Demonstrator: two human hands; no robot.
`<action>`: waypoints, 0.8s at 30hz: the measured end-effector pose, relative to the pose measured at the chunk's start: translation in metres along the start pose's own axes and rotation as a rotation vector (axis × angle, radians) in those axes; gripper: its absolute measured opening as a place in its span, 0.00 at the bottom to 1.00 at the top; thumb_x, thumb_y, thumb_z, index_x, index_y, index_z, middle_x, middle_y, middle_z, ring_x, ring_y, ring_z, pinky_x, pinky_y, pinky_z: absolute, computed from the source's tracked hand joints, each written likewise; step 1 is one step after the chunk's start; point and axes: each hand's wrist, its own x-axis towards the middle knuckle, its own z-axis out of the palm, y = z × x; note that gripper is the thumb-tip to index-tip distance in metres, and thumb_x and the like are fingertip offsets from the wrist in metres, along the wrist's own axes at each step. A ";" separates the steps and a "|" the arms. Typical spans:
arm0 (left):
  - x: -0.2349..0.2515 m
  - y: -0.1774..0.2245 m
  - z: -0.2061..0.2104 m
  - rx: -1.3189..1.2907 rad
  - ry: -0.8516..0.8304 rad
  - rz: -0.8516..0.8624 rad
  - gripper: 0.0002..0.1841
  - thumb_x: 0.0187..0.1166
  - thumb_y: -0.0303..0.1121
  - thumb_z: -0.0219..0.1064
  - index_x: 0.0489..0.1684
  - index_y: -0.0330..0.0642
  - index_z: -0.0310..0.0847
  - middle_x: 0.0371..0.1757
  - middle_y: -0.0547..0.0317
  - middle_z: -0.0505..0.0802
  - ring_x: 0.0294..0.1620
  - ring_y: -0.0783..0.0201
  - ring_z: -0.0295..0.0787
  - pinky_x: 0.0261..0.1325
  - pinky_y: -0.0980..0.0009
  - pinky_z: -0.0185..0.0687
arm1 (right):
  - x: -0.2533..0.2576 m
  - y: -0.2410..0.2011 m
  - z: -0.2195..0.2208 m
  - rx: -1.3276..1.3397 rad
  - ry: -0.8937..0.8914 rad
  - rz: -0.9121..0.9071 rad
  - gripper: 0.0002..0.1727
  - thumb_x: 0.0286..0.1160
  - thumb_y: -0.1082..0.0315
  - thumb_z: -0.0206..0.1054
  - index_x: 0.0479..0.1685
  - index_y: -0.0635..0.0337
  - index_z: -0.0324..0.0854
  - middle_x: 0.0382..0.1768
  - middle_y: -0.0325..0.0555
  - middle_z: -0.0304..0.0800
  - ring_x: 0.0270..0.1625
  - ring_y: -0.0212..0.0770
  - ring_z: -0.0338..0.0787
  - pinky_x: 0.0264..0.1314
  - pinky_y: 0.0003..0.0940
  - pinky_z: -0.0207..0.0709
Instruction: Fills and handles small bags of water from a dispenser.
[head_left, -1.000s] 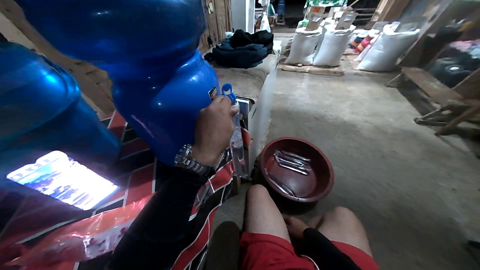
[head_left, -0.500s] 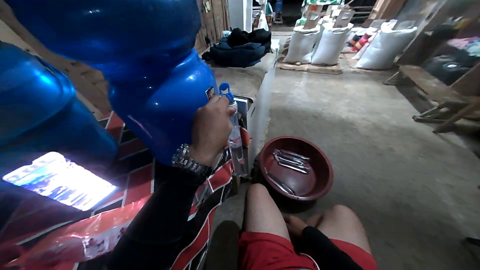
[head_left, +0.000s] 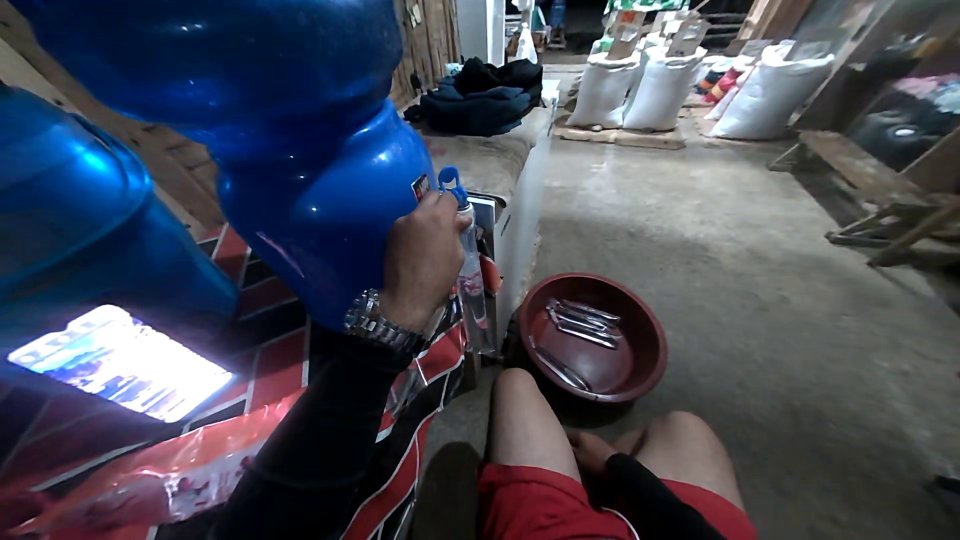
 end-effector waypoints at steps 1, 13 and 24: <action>0.000 0.000 0.000 0.001 -0.003 -0.003 0.12 0.88 0.40 0.64 0.38 0.40 0.82 0.44 0.48 0.88 0.37 0.48 0.89 0.36 0.50 0.85 | 0.000 0.000 0.000 -0.007 0.000 -0.002 0.27 0.88 0.45 0.55 0.75 0.48 0.82 0.67 0.55 0.89 0.74 0.56 0.86 0.78 0.64 0.73; 0.000 -0.001 0.000 0.000 0.005 0.010 0.13 0.88 0.40 0.64 0.37 0.40 0.81 0.42 0.48 0.87 0.36 0.49 0.88 0.35 0.51 0.84 | -0.001 -0.001 -0.001 -0.020 -0.011 0.001 0.26 0.88 0.45 0.55 0.74 0.48 0.83 0.67 0.55 0.89 0.73 0.56 0.86 0.78 0.63 0.73; 0.007 -0.001 0.000 -0.001 -0.041 -0.010 0.13 0.89 0.40 0.63 0.41 0.38 0.82 0.45 0.47 0.89 0.39 0.48 0.90 0.40 0.49 0.86 | 0.004 0.005 -0.007 0.203 0.092 0.020 0.25 0.90 0.49 0.55 0.70 0.55 0.85 0.60 0.57 0.92 0.63 0.55 0.92 0.72 0.59 0.80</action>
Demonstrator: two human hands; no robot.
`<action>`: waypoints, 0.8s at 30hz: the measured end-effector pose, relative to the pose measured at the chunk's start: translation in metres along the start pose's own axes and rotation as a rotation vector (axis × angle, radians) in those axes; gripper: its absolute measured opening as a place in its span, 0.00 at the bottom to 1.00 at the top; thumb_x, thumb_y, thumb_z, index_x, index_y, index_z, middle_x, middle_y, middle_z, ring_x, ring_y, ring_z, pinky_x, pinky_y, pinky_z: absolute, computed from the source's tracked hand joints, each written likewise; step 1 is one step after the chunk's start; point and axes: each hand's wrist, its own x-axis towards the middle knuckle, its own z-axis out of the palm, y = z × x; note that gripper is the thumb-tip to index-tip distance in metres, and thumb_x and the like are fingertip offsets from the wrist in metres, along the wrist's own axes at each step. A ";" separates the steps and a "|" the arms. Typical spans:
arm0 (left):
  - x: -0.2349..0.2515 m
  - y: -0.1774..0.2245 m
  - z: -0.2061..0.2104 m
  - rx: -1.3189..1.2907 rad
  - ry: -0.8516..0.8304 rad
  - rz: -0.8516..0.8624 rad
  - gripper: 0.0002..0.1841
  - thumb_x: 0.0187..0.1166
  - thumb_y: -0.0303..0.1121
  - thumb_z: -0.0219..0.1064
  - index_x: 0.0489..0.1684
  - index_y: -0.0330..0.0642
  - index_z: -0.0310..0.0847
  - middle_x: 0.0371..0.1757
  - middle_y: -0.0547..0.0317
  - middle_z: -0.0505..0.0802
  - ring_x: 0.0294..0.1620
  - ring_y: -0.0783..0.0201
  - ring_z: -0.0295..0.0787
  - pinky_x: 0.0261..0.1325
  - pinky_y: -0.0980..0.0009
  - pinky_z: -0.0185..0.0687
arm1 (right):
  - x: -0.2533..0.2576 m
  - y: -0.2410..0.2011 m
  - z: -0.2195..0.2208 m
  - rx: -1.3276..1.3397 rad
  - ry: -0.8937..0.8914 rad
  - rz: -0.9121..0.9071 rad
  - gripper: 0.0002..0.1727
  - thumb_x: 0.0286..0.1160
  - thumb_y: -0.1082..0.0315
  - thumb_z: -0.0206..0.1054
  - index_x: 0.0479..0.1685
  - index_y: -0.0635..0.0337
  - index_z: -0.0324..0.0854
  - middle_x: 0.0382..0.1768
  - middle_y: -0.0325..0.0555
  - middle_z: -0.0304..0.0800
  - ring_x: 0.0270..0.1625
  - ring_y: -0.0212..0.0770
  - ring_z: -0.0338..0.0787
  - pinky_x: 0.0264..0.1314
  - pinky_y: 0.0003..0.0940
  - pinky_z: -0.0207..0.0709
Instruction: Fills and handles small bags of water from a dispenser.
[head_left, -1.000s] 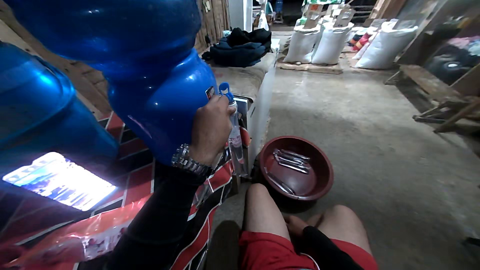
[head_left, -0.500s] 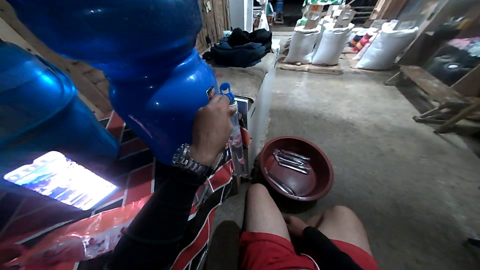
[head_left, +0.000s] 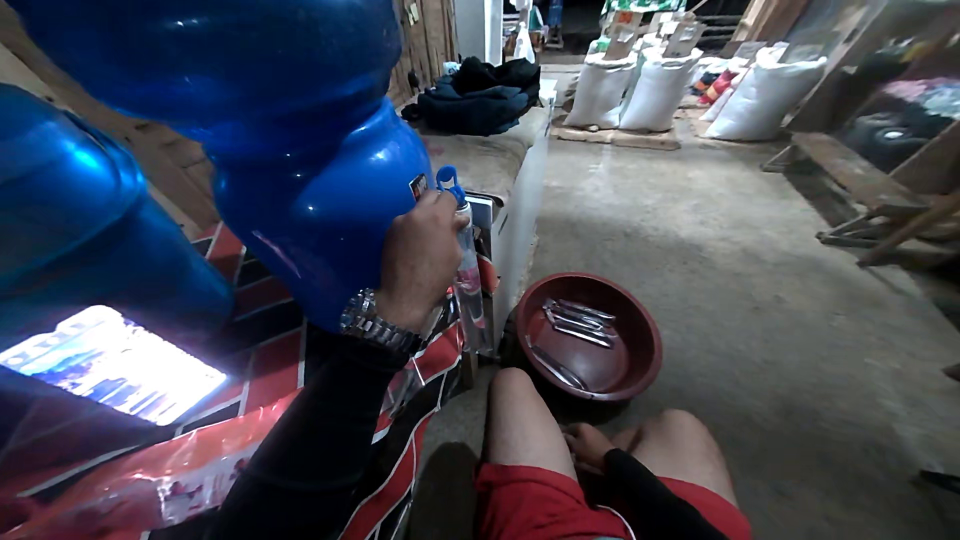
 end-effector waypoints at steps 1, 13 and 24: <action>0.002 0.000 0.000 0.002 -0.007 -0.006 0.14 0.89 0.40 0.63 0.41 0.37 0.83 0.45 0.47 0.89 0.40 0.48 0.90 0.41 0.49 0.86 | 0.005 0.002 -0.004 0.114 0.063 0.004 0.25 0.90 0.50 0.56 0.67 0.58 0.85 0.56 0.56 0.93 0.57 0.54 0.94 0.66 0.57 0.84; 0.001 -0.005 0.001 -0.003 0.030 0.079 0.16 0.89 0.40 0.62 0.37 0.35 0.83 0.40 0.42 0.89 0.39 0.42 0.90 0.40 0.41 0.84 | -0.149 -0.287 -0.211 0.553 0.474 -0.900 0.21 0.93 0.56 0.54 0.65 0.64 0.83 0.51 0.50 0.94 0.47 0.41 0.94 0.55 0.42 0.89; 0.000 -0.009 0.001 -0.004 0.031 0.037 0.12 0.86 0.33 0.63 0.36 0.31 0.83 0.37 0.38 0.88 0.41 0.38 0.89 0.44 0.36 0.82 | -0.237 -0.440 -0.259 -0.272 0.561 -1.300 0.20 0.83 0.59 0.69 0.71 0.54 0.85 0.55 0.47 0.94 0.57 0.43 0.92 0.67 0.47 0.83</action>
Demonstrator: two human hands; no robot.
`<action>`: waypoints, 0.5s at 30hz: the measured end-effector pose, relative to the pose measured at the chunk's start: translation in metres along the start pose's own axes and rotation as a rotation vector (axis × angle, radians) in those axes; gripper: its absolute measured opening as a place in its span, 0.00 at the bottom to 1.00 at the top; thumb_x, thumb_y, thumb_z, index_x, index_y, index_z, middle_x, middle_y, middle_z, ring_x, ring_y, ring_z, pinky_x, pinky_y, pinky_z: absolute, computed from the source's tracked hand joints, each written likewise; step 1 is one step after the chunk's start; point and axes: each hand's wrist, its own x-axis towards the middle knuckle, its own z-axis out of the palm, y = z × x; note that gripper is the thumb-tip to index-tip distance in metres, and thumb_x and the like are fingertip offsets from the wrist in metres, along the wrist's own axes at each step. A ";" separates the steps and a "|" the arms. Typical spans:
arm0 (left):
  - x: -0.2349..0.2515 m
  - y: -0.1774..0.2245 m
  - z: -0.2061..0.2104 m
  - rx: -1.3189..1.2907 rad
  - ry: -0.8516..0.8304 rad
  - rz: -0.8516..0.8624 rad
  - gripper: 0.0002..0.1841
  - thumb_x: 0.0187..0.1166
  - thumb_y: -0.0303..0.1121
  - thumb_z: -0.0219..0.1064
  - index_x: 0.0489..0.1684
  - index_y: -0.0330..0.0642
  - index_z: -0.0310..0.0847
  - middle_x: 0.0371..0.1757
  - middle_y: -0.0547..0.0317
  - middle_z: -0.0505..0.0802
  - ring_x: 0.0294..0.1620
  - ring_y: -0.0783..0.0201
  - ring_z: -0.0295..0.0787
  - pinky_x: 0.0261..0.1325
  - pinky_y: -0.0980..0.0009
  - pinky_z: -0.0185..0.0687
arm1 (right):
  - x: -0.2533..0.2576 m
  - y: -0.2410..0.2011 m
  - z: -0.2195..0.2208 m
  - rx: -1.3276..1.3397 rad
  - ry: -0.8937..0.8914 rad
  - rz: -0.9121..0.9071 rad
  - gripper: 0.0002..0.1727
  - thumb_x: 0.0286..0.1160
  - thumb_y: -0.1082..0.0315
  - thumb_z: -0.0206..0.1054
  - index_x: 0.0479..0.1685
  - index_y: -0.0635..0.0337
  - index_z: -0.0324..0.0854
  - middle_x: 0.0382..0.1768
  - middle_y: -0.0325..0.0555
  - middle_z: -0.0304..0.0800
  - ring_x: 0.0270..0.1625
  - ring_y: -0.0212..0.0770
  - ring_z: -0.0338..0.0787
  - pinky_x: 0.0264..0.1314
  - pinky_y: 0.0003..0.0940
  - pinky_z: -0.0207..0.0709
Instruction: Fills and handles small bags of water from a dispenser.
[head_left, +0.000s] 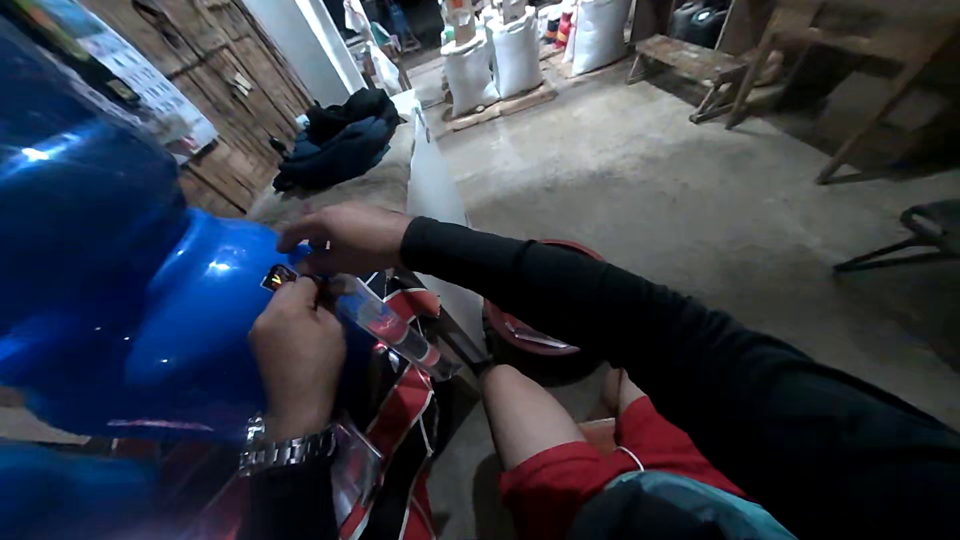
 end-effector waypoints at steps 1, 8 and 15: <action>0.000 0.000 0.001 -0.002 0.013 0.007 0.13 0.87 0.34 0.63 0.36 0.32 0.84 0.36 0.38 0.89 0.41 0.38 0.90 0.44 0.37 0.82 | 0.002 -0.001 -0.001 -0.008 -0.014 0.011 0.19 0.82 0.59 0.70 0.69 0.53 0.86 0.53 0.46 0.94 0.55 0.43 0.92 0.65 0.48 0.83; -0.001 -0.001 -0.003 -0.042 0.024 0.000 0.13 0.85 0.37 0.68 0.41 0.35 0.89 0.39 0.41 0.92 0.43 0.42 0.92 0.47 0.37 0.82 | 0.008 -0.002 0.000 -0.092 0.005 0.003 0.17 0.76 0.57 0.76 0.58 0.54 0.89 0.45 0.43 0.94 0.51 0.41 0.92 0.60 0.47 0.84; 0.000 -0.004 -0.002 -0.052 0.017 0.027 0.13 0.86 0.38 0.67 0.42 0.36 0.89 0.38 0.41 0.92 0.41 0.42 0.91 0.46 0.36 0.81 | -0.006 -0.004 -0.001 -0.116 0.077 -0.080 0.07 0.72 0.64 0.77 0.43 0.54 0.94 0.41 0.41 0.95 0.49 0.38 0.92 0.58 0.41 0.83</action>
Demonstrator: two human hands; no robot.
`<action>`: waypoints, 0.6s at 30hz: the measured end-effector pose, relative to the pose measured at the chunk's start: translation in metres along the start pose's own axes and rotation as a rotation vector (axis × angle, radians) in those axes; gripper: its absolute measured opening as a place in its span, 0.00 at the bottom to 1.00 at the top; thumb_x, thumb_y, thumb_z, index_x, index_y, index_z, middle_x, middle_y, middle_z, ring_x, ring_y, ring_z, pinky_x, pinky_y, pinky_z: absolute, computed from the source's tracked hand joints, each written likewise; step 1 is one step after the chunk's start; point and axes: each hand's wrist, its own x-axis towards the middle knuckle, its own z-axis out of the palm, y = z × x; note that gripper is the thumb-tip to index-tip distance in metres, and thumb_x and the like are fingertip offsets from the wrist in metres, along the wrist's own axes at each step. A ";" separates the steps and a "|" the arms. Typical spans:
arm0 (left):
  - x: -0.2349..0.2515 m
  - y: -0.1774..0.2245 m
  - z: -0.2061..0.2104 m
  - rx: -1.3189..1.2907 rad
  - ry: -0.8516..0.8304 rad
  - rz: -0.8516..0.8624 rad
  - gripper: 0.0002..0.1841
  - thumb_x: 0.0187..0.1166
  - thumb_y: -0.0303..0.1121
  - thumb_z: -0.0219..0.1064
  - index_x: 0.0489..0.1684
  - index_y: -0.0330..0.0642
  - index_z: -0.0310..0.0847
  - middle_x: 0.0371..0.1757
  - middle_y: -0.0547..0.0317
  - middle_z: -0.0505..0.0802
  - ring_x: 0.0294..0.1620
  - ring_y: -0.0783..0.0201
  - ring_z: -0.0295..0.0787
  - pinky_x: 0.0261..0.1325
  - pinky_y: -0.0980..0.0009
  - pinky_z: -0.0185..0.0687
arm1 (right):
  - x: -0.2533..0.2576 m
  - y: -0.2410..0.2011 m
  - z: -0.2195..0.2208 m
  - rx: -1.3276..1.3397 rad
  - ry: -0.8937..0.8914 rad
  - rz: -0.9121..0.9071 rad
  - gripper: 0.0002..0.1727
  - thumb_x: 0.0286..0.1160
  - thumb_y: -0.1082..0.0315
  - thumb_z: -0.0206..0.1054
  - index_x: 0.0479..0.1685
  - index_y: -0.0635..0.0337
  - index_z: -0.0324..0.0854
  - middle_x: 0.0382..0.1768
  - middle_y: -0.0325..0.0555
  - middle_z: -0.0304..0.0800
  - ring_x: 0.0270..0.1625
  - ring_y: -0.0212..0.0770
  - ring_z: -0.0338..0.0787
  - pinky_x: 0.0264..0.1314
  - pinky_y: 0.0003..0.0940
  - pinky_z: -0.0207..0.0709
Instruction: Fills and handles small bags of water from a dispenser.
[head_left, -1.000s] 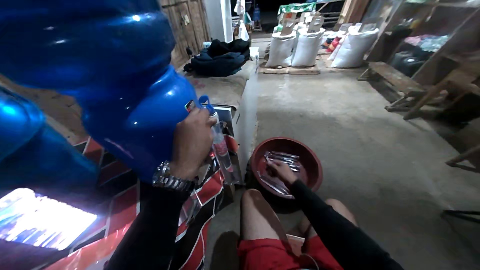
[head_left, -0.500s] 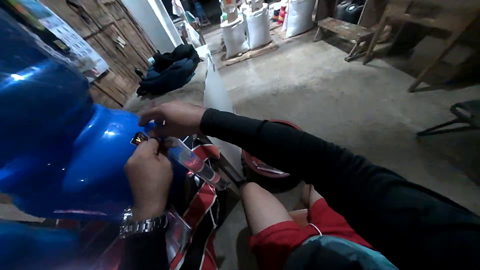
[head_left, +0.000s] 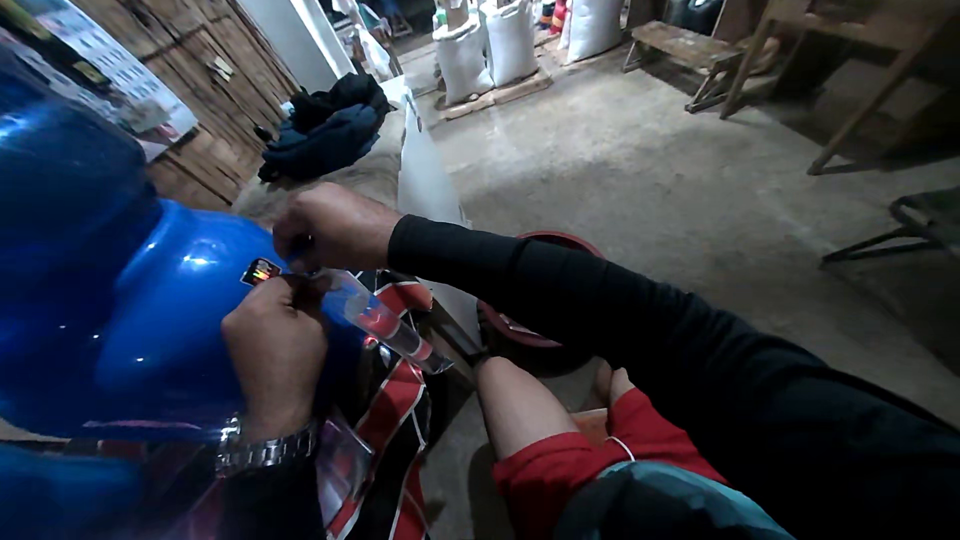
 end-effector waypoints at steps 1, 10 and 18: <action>0.000 0.000 0.000 0.003 0.000 -0.004 0.13 0.85 0.38 0.67 0.41 0.36 0.89 0.38 0.42 0.92 0.41 0.43 0.91 0.46 0.37 0.82 | 0.000 0.001 0.000 0.001 -0.001 -0.003 0.07 0.72 0.63 0.77 0.43 0.53 0.95 0.41 0.40 0.95 0.48 0.38 0.92 0.57 0.40 0.83; -0.001 0.000 -0.001 0.003 -0.013 0.012 0.10 0.85 0.35 0.66 0.41 0.37 0.89 0.41 0.42 0.93 0.44 0.42 0.92 0.48 0.37 0.83 | 0.021 -0.012 -0.018 -0.163 -0.169 0.086 0.10 0.69 0.56 0.79 0.39 0.52 0.94 0.38 0.40 0.93 0.46 0.40 0.90 0.51 0.46 0.82; -0.001 -0.001 -0.002 0.016 -0.037 -0.026 0.15 0.86 0.41 0.67 0.42 0.36 0.89 0.40 0.41 0.93 0.42 0.43 0.92 0.49 0.37 0.84 | 0.040 -0.030 -0.031 -0.223 -0.369 0.274 0.14 0.73 0.55 0.77 0.41 0.58 0.91 0.35 0.42 0.89 0.32 0.38 0.87 0.34 0.40 0.83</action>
